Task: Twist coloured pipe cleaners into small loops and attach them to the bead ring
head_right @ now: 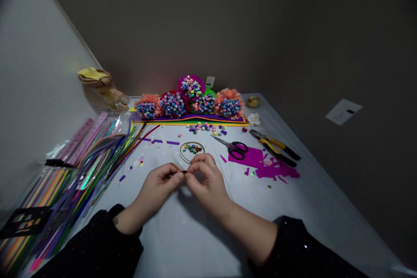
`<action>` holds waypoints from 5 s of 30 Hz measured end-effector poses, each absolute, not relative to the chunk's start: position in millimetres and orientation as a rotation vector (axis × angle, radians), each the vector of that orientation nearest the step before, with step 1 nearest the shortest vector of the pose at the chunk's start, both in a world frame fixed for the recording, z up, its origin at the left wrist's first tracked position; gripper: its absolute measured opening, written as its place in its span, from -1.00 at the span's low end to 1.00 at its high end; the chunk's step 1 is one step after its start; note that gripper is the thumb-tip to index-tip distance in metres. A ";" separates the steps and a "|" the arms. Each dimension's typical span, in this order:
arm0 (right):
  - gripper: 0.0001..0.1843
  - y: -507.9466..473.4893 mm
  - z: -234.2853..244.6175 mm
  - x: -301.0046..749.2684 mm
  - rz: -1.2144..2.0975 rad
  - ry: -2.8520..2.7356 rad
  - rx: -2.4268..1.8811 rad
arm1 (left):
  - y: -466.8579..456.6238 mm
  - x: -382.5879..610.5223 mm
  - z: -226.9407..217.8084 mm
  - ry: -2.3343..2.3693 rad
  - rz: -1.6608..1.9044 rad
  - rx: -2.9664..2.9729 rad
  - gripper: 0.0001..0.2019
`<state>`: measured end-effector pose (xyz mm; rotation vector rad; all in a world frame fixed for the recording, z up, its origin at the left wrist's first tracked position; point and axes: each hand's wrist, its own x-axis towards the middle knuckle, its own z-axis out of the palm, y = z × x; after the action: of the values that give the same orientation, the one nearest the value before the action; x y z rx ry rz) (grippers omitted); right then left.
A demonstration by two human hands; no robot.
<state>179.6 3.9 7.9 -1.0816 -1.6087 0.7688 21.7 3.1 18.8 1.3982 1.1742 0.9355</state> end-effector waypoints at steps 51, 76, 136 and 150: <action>-0.89 13.2 6.8 180.8 0.995 -1.644 -1.137 | 6.2 22.0 15.6 1.177 0.970 1.217 -0.79; -0.87 12.6 9.5 183.1 1.011 -1.748 -1.064 | 11.5 10.5 22.1 1.137 0.741 1.507 -0.84; -0.92 16.2 8.8 185.4 1.255 -1.520 -1.009 | 7.5 20.3 20.3 1.201 0.887 1.347 -0.82; -0.91 12.7 7.1 182.8 1.146 -1.627 -0.985 | 7.6 16.9 15.2 1.227 0.910 1.347 -0.82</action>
<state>182.8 12.7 7.1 -0.9850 -1.6266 1.1462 16.9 7.6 15.2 1.3467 1.2272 0.9099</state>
